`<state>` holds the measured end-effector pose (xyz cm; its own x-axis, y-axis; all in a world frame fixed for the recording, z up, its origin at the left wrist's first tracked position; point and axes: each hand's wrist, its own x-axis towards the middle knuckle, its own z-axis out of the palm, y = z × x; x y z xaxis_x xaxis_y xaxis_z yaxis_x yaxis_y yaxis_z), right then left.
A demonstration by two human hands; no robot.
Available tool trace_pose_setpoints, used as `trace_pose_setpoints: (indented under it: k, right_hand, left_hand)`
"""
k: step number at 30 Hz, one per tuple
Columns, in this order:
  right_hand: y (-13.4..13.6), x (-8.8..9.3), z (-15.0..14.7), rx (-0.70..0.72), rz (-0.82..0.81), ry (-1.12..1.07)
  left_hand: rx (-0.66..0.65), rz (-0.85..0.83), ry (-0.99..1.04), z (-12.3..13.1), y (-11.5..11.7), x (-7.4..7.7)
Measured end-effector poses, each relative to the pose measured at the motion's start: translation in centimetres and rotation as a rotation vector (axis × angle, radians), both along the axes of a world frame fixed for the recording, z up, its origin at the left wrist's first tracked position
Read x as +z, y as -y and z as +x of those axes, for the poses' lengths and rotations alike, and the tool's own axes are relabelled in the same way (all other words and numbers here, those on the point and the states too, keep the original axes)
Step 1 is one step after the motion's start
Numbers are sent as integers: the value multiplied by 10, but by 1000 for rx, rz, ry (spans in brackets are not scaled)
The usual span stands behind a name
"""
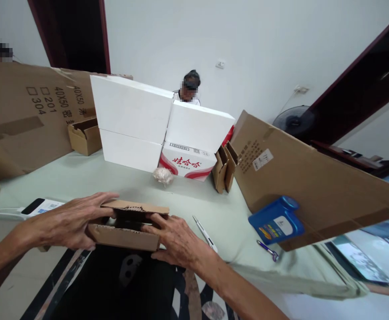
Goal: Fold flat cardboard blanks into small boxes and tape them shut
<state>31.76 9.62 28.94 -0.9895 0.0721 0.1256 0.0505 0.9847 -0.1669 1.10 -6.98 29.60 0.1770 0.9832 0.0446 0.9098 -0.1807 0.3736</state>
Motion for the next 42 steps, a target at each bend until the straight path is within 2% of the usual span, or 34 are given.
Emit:
trace_pose_setpoints:
  k: [4, 8, 11, 16, 22, 25, 29, 33, 38, 40, 42]
  right_hand:
    - [6, -10, 8, 1, -10, -156]
    - [-1, -15, 18, -31, 10, -292]
    - [-10, -20, 26, -85, 21, -371]
    - [-13, -45, 37, -234, -171, -570]
    - [2, -95, 26, -501, -397, -819]
    - [7, -118, 11, -593, -559, -918]
    - [5, -136, 3, -715, -671, -878]
    - [1, -138, 10, -735, -746, -860]
    - [7, -128, 24, -634, -700, -656]
    - [12, -125, 29, -628, -697, -580]
    - [15, -122, 36, -636, -653, -559]
  left_hand:
    - [-20, 18, 32, -12, 10, 6]
    - [8, 63, 46, -26, 17, 0]
    - [14, 14, 82, -31, 20, -3]
    - [30, -13, 262, -31, 21, -10]
    - [179, 226, 479, -35, 9, -40]
    - [287, 366, 616, -36, -9, -61]
    - [462, 596, 648, -29, -39, -84]
    - [606, 704, 630, -16, -59, -95]
    - [805, 675, 587, -3, -73, -96]
    - [830, 669, 548, 2, -80, -93]
    - [797, 686, 509, 8, -86, -89]
